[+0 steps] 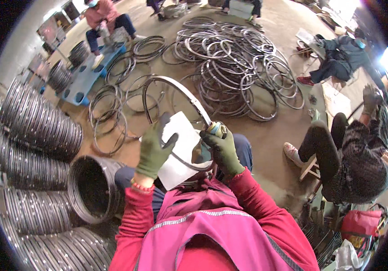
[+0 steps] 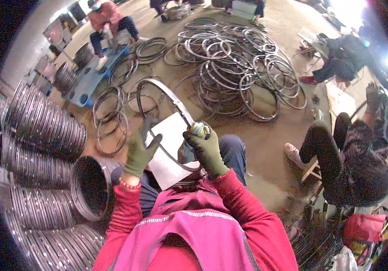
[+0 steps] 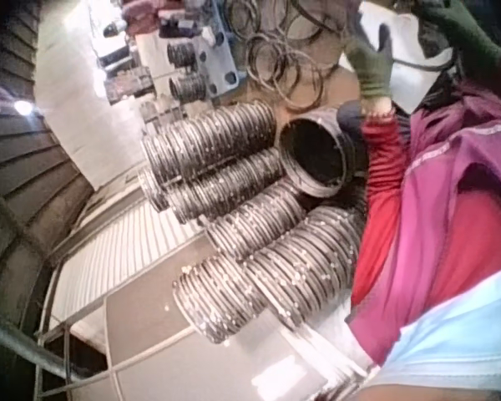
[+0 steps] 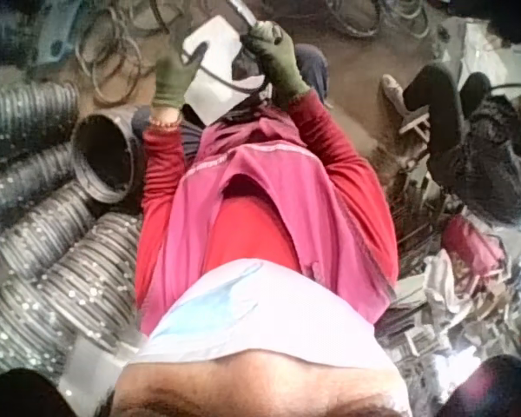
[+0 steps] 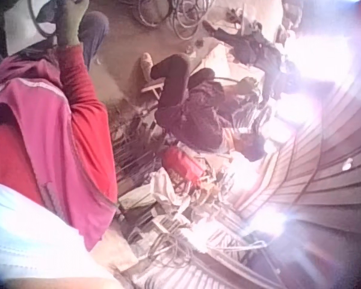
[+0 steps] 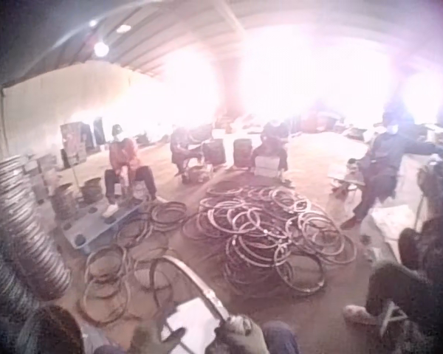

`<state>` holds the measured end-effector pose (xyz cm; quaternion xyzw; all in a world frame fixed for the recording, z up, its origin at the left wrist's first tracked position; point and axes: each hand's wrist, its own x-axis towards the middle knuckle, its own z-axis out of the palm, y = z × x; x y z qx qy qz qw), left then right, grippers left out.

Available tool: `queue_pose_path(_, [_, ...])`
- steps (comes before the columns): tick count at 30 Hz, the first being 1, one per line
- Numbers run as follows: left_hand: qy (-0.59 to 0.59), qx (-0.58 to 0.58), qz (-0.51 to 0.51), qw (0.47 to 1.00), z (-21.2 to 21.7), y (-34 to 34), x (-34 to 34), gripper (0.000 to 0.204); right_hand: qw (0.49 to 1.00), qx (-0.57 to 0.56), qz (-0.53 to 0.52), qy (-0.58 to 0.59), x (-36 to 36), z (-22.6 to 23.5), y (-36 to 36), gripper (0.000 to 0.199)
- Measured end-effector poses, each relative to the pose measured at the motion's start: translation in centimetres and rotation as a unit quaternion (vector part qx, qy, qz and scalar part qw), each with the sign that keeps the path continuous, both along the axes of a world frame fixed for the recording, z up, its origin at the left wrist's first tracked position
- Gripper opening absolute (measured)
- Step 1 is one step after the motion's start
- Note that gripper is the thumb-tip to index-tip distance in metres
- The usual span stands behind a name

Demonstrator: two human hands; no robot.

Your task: Polishing and cleaning metal rings using a cloth and a small finishing tool.

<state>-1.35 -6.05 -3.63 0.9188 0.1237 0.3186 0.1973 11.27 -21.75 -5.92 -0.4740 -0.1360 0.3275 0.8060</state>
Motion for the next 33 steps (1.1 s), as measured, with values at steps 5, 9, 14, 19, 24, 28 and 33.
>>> queue_pose_path(5, [0.002,-0.123,0.102,0.987,-3.3,4.8,-6.1,0.044,0.989,0.046,-0.125,0.071,4.1,-1.8,-0.7,0.017])
queue_pose_path(9, [0.063,-0.052,0.208,0.975,-6.8,6.7,-13.0,0.045,0.974,0.11,-0.173,0.095,6.8,-3.4,-0.6,0.019])
queue_pose_path(14, [0.166,-0.104,0.268,0.943,-10.0,6.1,-16.3,0.035,0.964,0.125,-0.217,0.093,10.3,-4.5,-0.3,0.017])
queue_pose_path(19, [0.23,-0.05,0.293,0.927,-10.0,6.1,-15.1,0.03,0.944,0.097,-0.299,0.098,12.5,-6.8,-0.6,0.017])
queue_pose_path(24, [0.23,-0.01,0.292,0.928,-9.5,5.5,-13.9,0.025,0.942,0.057,-0.312,0.105,13.0,-10.4,-0.7,0.018])
queue_pose_path(28, [0.25,-0.004,0.296,0.922,-9.7,5.4,-13.3,0.025,0.94,0.025,-0.312,0.136,13.3,-13.1,-0.2,0.018])
queue_pose_path(33, [0.262,0.042,0.292,0.919,-10.1,5.7,-12.7,0.025,0.948,0.073,-0.28,0.133,14.5,-14.9,0.1,0.015])
